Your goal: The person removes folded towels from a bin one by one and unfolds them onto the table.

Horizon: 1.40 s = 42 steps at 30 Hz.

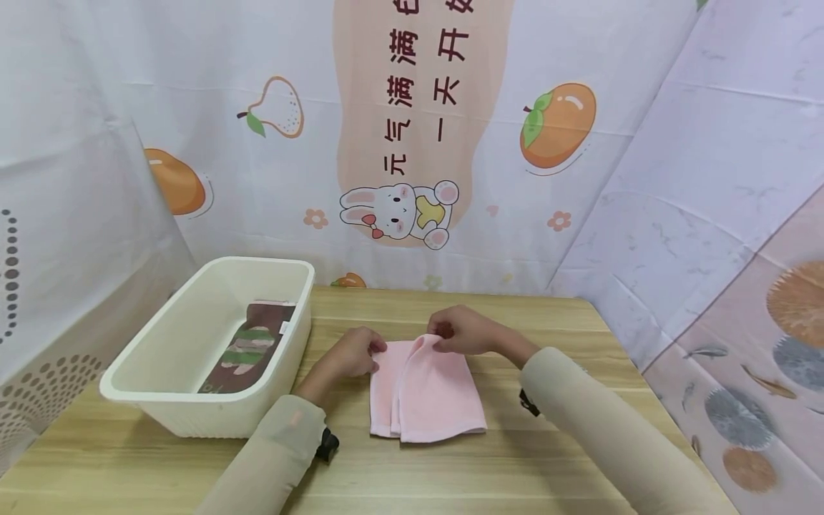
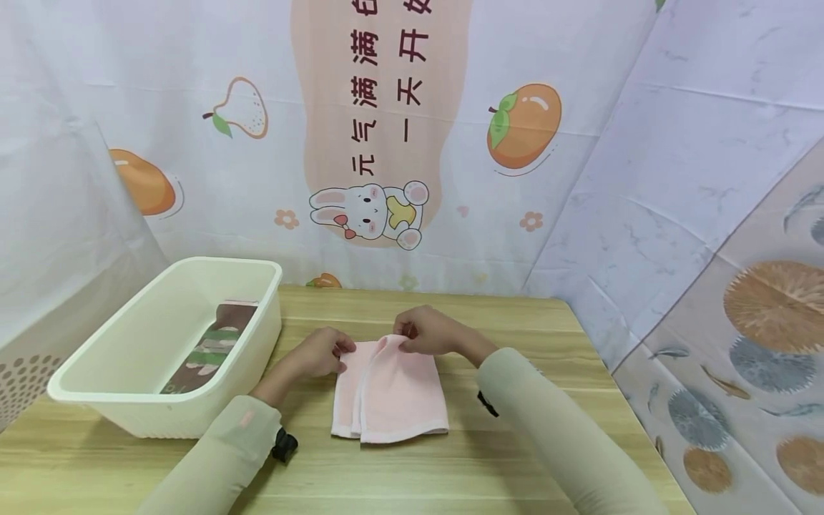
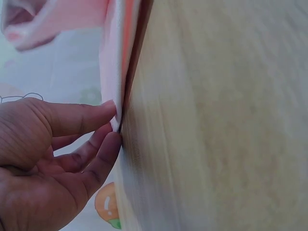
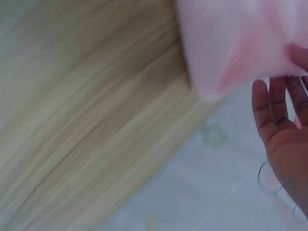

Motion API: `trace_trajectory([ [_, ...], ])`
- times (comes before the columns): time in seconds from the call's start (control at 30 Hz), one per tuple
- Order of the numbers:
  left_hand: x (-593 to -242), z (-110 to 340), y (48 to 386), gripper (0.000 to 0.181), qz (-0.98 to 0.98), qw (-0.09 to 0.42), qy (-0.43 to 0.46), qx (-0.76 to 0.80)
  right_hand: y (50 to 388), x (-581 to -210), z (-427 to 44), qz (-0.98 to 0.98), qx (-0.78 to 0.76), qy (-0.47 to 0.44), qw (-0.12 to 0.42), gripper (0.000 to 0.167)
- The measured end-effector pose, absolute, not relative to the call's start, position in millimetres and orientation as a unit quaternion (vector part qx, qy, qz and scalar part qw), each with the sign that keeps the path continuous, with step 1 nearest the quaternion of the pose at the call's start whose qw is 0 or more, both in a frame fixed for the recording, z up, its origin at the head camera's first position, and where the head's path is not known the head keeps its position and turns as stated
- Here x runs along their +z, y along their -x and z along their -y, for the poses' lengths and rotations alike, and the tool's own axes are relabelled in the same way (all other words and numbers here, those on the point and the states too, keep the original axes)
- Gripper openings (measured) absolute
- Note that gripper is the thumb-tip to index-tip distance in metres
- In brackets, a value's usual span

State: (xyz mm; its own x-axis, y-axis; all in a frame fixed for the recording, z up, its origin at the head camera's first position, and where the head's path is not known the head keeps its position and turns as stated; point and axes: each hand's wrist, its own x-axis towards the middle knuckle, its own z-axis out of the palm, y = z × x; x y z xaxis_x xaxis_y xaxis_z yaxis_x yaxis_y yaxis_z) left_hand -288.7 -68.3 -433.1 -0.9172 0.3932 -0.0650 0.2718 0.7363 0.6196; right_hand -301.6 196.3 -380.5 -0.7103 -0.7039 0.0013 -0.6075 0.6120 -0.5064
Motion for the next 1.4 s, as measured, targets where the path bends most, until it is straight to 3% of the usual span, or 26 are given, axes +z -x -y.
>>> trace_trajectory([
  [0.4,-428,67,288,0.034,-0.933,0.107,-0.182,0.291,284,-377,-296,-0.89,-0.322,0.314,0.072,0.011],
  [0.6,-427,67,288,0.033,-0.934,0.107,-0.186,0.287,282,-392,-339,-0.894,-0.338,0.291,0.035,0.013],
  [0.77,-428,67,289,0.032,-0.935,0.106,-0.186,0.283,284,-409,-358,-0.897,-0.336,0.286,0.034,0.014],
  [1.07,-427,65,289,0.033,-0.938,0.106,-0.192,0.27,281,-404,-355,-0.911,-0.301,0.282,0.023,0.015],
  [1.23,-425,63,287,0.03,-0.942,0.103,-0.195,0.253,278,-385,-333,-0.915,-0.282,0.288,0.012,0.027],
  [1.4,-423,60,285,0.029,-0.941,0.086,-0.228,0.234,275,-373,-299,-0.909,-0.25,0.329,0.05,0.043],
])
